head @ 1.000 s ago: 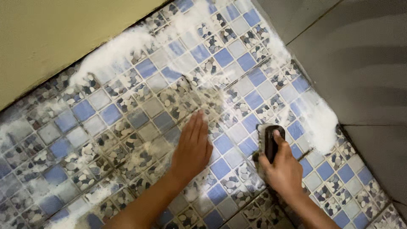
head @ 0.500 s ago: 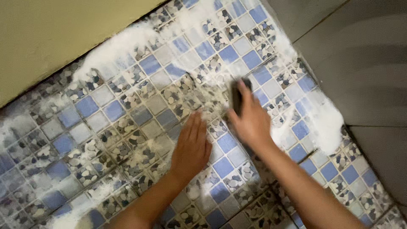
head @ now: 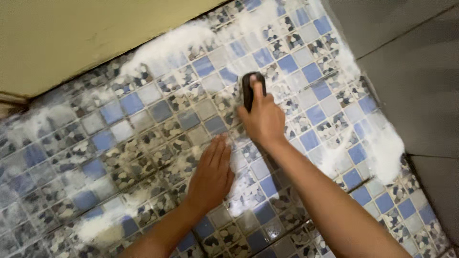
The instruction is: The person scrubs the soapy tiled floor using a handheld brush.
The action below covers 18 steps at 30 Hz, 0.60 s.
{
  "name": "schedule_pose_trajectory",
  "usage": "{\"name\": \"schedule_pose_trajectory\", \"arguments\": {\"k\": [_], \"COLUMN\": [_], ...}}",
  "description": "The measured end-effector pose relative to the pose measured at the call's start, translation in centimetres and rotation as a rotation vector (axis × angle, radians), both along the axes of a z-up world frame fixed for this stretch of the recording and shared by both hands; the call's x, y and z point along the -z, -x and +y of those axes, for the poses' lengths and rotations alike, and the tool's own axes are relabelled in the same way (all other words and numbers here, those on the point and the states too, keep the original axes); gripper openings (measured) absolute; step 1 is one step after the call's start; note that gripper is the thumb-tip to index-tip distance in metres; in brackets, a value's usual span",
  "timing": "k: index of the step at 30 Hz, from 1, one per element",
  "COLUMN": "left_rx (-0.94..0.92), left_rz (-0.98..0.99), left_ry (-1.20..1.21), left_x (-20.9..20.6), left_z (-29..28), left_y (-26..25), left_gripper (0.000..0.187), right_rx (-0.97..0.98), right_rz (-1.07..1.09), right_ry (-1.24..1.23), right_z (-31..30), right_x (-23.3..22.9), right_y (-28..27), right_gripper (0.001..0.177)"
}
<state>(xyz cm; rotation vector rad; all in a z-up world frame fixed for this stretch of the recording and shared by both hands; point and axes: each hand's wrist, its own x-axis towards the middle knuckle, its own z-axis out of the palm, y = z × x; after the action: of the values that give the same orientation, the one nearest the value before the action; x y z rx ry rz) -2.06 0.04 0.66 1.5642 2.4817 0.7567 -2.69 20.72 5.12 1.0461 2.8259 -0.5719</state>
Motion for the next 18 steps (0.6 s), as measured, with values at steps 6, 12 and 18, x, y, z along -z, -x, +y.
{"name": "schedule_pose_trajectory", "arguments": {"k": [6,12,18], "left_rx": [-0.008,-0.016,-0.034], "left_rz": [-0.009,0.028,-0.017], "left_ry": [0.008,0.005,0.014], "left_x": [-0.1,0.2,0.7], "left_z": [-1.4,-3.4,-4.5], "left_y": [0.1,0.5,0.3], "left_gripper": [0.056,0.051,0.05], "right_rx": [0.008,0.13,0.007], "right_rz": [0.095,-0.245,-0.051], "right_ry": [0.092,0.102,0.17], "right_z": [-1.7,-4.4,-7.3], "right_x": [1.2,1.6,0.8], "right_y": [-12.7,-19.1,-1.3], "right_gripper": [0.086,0.094,0.084]}}
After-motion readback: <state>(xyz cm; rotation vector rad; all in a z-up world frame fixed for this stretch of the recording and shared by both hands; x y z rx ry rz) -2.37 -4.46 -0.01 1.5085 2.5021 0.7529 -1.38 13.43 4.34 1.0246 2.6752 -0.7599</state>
